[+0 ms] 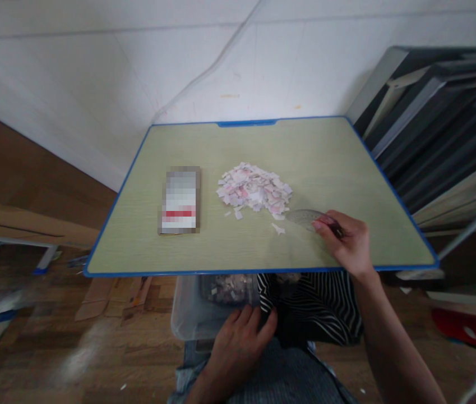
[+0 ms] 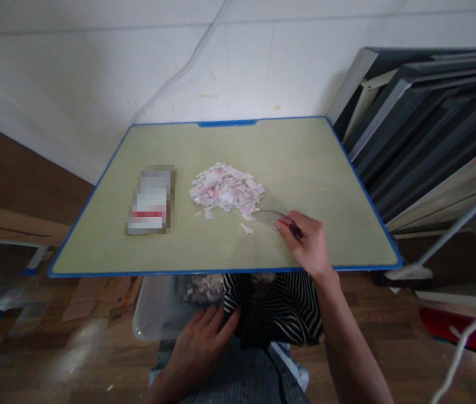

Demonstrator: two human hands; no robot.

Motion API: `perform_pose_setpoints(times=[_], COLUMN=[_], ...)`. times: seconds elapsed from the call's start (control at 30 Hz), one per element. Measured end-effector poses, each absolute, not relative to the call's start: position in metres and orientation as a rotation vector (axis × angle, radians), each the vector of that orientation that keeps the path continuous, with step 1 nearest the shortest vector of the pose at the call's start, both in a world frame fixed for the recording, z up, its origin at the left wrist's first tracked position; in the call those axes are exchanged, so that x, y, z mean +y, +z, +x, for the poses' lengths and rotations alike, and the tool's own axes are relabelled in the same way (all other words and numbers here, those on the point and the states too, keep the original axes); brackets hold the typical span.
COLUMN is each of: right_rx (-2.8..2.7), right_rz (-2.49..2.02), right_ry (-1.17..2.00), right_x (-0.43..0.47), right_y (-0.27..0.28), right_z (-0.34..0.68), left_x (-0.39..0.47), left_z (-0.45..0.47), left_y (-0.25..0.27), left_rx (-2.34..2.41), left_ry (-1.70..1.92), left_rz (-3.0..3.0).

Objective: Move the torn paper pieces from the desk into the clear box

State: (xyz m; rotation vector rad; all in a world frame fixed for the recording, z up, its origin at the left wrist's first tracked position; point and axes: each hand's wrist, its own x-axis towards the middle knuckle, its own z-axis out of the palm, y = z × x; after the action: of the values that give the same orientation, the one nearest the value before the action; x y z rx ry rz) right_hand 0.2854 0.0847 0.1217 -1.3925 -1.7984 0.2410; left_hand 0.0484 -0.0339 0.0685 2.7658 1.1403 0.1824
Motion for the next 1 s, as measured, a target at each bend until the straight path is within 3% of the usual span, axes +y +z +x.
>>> perform_pose_setpoints(times=[0.53, 1.0], right_rx=[-1.969, -1.814], right_rz=[-1.294, -1.361], right_ry=[0.373, 0.289], right_x=[0.0836, 0.0827], right_y=[0.1215, 0.1232], right_z=[0.2846, 0.2875], left_x=[-0.0327, -0.0322], left_z=[0.0487, 0.0497], left_y=[0.0711, 0.0724], left_rx=[1.134, 1.103], left_ry=[0.180, 0.100], left_rz=[2.753, 2.751])
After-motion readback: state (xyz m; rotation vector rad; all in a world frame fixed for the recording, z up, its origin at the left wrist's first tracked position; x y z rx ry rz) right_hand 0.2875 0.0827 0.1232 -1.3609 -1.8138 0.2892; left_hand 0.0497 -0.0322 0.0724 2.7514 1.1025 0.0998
